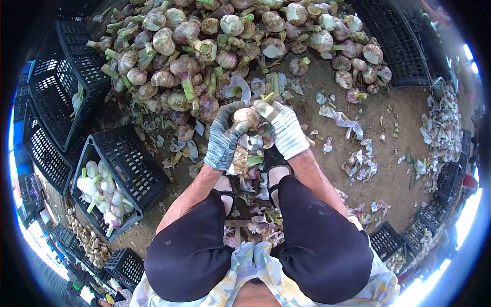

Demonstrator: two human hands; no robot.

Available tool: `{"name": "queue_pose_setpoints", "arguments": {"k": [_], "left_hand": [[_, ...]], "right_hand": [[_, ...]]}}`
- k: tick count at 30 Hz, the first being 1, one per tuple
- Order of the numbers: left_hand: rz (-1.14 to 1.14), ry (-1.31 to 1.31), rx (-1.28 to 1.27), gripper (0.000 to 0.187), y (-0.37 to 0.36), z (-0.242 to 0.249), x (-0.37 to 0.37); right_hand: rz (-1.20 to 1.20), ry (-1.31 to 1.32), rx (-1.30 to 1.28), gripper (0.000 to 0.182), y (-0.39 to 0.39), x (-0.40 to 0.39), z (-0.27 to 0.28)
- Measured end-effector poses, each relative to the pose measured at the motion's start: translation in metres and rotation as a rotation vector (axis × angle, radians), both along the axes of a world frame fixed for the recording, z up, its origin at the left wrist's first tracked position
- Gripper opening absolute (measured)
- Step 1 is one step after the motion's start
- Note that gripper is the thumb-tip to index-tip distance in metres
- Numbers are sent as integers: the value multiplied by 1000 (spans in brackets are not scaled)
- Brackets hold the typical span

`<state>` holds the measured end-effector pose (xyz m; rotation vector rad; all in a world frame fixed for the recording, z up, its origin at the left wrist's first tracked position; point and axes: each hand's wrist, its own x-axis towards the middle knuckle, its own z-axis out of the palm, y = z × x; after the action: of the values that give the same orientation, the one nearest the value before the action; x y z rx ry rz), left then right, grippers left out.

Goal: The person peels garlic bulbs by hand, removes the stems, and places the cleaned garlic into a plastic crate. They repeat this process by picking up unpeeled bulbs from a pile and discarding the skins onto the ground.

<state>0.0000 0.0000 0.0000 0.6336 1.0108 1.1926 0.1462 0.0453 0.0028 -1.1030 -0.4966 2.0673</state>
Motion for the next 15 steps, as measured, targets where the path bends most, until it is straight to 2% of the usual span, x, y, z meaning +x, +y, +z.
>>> {"name": "queue_pose_setpoints", "arguments": {"k": [2,3,5,6,9,11,13,15], "left_hand": [[55,287,98,39,-1,5,3],[55,267,83,39,-5,-1,9],[119,158,23,36,-10,-13,8],[133,-44,-33,35,-10,-12,10],[123,-202,-106,36,-10,-12,12],[116,-186,-117,39,-10,-13,12],[69,-452,-225,42,-9,-24,6],[20,-403,-231,44,-10,-28,3]], "right_hand": [[-54,-98,45,19,0,-10,5],[-52,-119,32,19,-2,-4,9],[37,-270,93,16,-1,-4,11],[-23,-205,68,16,-4,-7,4],[62,-288,85,15,-7,6,-7],[24,-232,118,16,-9,11,-18],[21,-132,112,16,-9,16,-19],[28,-134,64,17,-8,18,-17]]}}
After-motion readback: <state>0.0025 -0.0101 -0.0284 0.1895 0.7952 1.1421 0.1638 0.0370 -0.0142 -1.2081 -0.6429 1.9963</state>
